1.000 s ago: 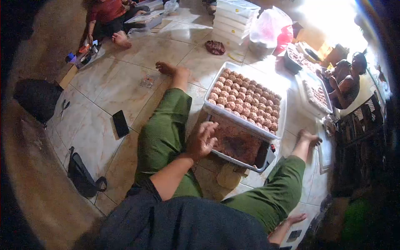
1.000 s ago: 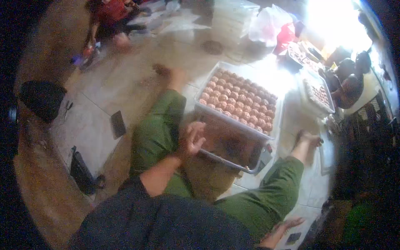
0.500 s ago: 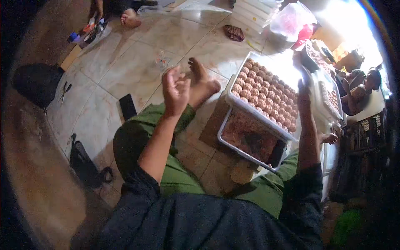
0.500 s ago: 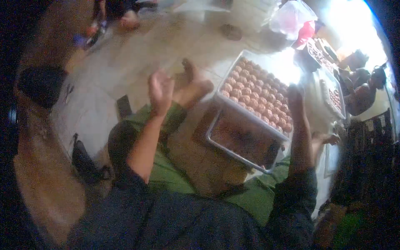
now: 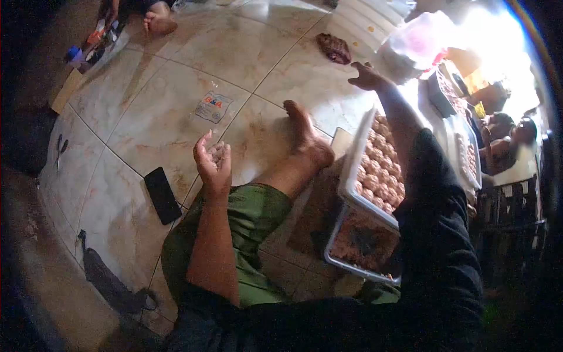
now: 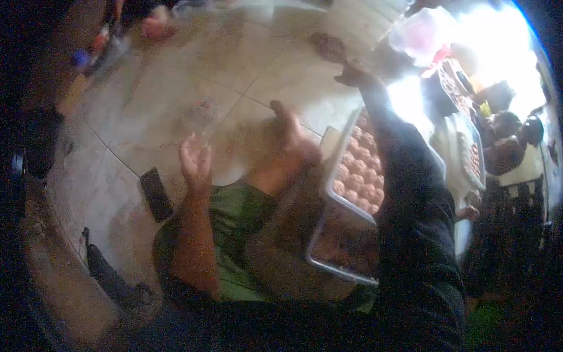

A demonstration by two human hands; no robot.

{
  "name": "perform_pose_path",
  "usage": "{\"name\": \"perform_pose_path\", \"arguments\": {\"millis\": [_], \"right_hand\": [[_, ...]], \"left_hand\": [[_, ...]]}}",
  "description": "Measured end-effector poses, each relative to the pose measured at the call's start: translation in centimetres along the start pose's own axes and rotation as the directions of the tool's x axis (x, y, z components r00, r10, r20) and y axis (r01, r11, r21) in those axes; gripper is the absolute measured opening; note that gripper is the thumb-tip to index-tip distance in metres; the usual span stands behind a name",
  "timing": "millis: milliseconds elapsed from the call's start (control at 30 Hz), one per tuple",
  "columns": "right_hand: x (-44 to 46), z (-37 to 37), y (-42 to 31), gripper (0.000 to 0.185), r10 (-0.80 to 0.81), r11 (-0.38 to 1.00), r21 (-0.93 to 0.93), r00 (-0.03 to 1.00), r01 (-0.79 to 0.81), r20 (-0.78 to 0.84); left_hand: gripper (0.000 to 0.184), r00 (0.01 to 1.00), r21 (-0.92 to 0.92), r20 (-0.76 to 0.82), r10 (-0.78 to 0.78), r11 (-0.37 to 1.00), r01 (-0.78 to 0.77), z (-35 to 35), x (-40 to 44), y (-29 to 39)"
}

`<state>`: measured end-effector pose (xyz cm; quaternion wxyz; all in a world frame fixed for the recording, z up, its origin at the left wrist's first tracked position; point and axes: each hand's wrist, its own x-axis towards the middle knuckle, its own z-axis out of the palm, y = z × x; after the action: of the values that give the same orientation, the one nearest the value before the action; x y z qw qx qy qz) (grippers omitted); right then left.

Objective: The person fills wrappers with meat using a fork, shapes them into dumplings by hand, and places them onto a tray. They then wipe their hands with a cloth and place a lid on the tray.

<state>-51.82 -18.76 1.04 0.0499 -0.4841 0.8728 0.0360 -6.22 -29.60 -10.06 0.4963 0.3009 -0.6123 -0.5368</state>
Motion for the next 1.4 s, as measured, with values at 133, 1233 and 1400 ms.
{"name": "perform_pose_path", "arguments": {"millis": [133, 1233, 1400], "right_hand": [[9.3, 3.8, 2.1, 0.068, 0.086, 0.995, 0.028, 0.961, -0.097, 0.262], [19.7, 13.5, -1.3, 0.059, -0.079, 0.954, -0.29, 0.873, -0.073, -0.481], [14.4, 11.9, -10.3, 0.04, -0.008, 0.984, -0.147, 0.794, -0.103, -0.607]], "left_hand": [[0.045, 0.965, 0.037, -0.038, -0.258, 0.965, 0.259, -0.9, 1.5, -0.4], [0.036, 0.801, -0.234, 0.028, -0.598, 0.775, 0.587, -4.4, 0.7, 1.0], [0.031, 0.795, -0.242, 0.171, -0.582, 0.757, 0.607, -4.5, 1.0, 2.1]]}}
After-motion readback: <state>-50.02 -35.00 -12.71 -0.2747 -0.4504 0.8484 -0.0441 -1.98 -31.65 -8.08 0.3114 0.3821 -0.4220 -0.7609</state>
